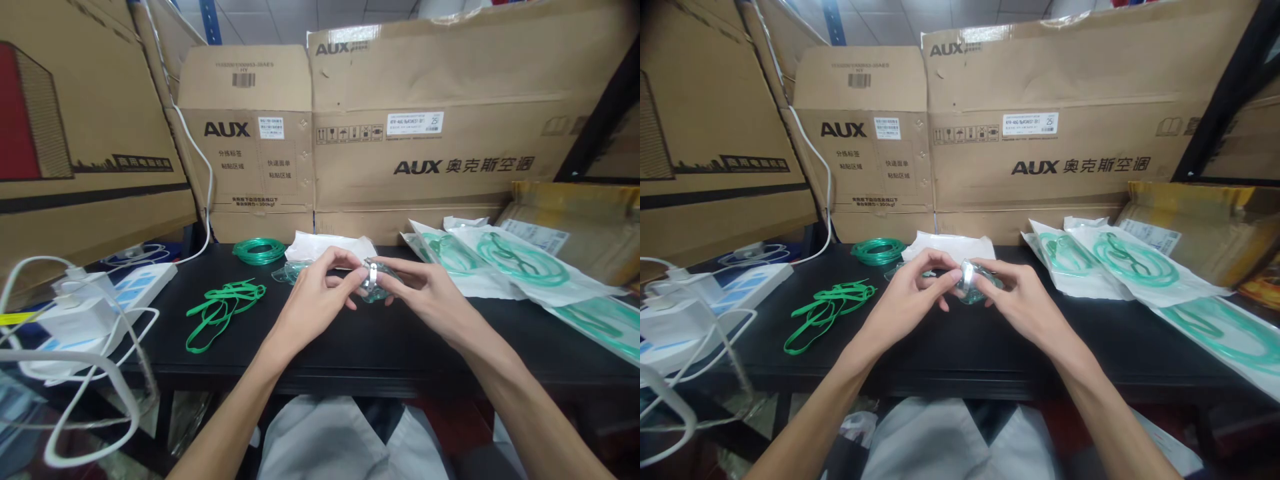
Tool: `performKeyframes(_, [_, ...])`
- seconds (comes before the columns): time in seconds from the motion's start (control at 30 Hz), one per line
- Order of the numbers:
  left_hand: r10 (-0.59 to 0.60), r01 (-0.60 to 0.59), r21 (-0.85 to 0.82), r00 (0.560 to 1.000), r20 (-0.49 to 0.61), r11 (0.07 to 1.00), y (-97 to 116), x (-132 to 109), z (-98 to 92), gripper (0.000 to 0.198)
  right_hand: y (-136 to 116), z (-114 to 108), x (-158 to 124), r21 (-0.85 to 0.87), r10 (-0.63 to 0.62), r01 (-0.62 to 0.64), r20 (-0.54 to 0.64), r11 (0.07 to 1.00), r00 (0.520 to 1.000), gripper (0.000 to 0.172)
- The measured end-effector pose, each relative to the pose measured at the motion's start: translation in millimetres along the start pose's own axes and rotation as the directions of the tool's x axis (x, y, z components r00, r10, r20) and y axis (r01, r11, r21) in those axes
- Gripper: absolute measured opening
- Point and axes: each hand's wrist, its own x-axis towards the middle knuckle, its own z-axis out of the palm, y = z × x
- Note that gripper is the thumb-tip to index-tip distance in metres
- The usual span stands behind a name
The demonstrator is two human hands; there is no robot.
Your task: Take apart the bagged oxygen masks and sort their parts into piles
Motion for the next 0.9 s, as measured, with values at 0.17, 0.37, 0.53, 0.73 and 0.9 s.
performKeyframes(0.17, [0.121, -0.113, 0.265, 0.993, -0.012, 0.958, 3.4, -1.0, 1.4, 0.018, 3.6, 5.2, 0.5, -0.040, 0.005, -0.007, -0.057, 0.999, 0.998, 0.042])
performKeyframes(0.37, [0.168, -0.156, 0.357, 0.986, -0.003, 0.921, 2.2, -0.1, -1.3, 0.018, 4.8, 5.8, -0.3, -0.039, 0.004, -0.004, 0.001, 0.999, 1.000, 0.042])
performKeyframes(0.53, [0.186, -0.171, 0.397, 0.982, 0.000, 0.902, 0.6, 0.1, -1.2, 0.018, 7.6, 0.4, 0.5, -0.090, -0.016, 0.028, 0.124, 0.996, 0.992, 0.042])
performKeyframes(0.73, [0.207, -0.205, 0.396, 0.978, 0.038, 0.895, -0.6, 1.2, -0.9, 0.017, 9.4, 2.6, -0.1, -0.077, 0.002, 0.005, 0.090, 0.997, 0.996, 0.036])
performKeyframes(0.9, [0.254, -0.266, 0.389, 0.964, 0.083, 0.882, -2.5, 1.3, -3.9, 0.009, 8.7, 3.7, -0.7, -0.082, 0.016, -0.010, 0.073, 0.997, 0.997, 0.038])
